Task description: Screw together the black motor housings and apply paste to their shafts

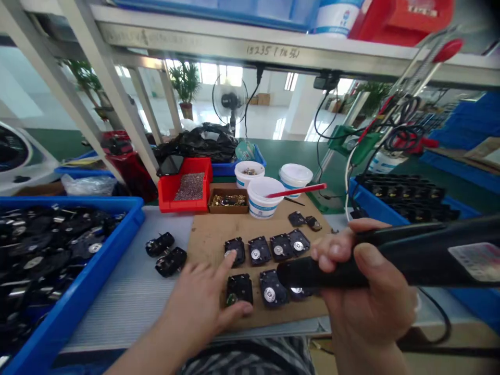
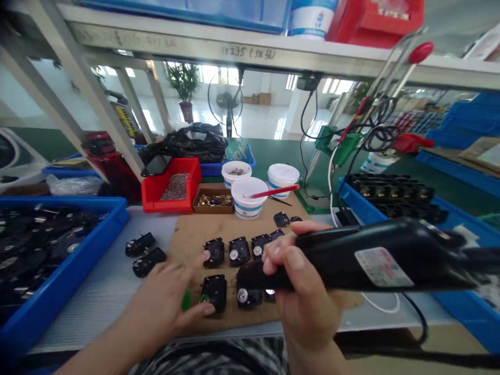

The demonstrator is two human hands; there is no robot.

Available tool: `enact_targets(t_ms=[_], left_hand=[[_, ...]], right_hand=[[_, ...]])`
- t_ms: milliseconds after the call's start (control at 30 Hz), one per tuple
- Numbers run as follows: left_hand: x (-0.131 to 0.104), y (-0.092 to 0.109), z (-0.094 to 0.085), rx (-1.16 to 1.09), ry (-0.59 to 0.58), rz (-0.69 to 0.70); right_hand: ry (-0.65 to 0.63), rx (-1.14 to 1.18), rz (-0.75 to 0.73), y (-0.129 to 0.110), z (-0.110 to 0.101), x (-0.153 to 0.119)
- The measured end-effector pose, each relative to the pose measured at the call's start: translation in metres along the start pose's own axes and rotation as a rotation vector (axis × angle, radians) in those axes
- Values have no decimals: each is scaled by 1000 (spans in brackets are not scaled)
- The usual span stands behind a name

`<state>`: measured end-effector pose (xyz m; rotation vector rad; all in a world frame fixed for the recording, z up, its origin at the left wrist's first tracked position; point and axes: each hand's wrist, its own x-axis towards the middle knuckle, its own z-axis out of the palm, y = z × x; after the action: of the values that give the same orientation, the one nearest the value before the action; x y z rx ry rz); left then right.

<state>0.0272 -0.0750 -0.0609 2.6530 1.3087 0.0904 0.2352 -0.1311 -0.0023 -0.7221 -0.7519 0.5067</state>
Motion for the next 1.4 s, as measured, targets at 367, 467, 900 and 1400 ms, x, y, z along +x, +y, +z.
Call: enact_targets(t_ms=[367, 467, 900, 1400], left_hand=[[25, 50, 19, 96, -181, -90], [22, 39, -4, 79, -137, -97], [-42, -27, -23, -77, 36, -115], [-52, -34, 63, -1052, 378, -182]], right_hand=[[-82, 27, 33, -11, -17, -11], [-94, 20, 48, -8, -16, -11], [-224, 4, 110, 12, 10, -23], [-598, 45, 379, 40, 125, -51]])
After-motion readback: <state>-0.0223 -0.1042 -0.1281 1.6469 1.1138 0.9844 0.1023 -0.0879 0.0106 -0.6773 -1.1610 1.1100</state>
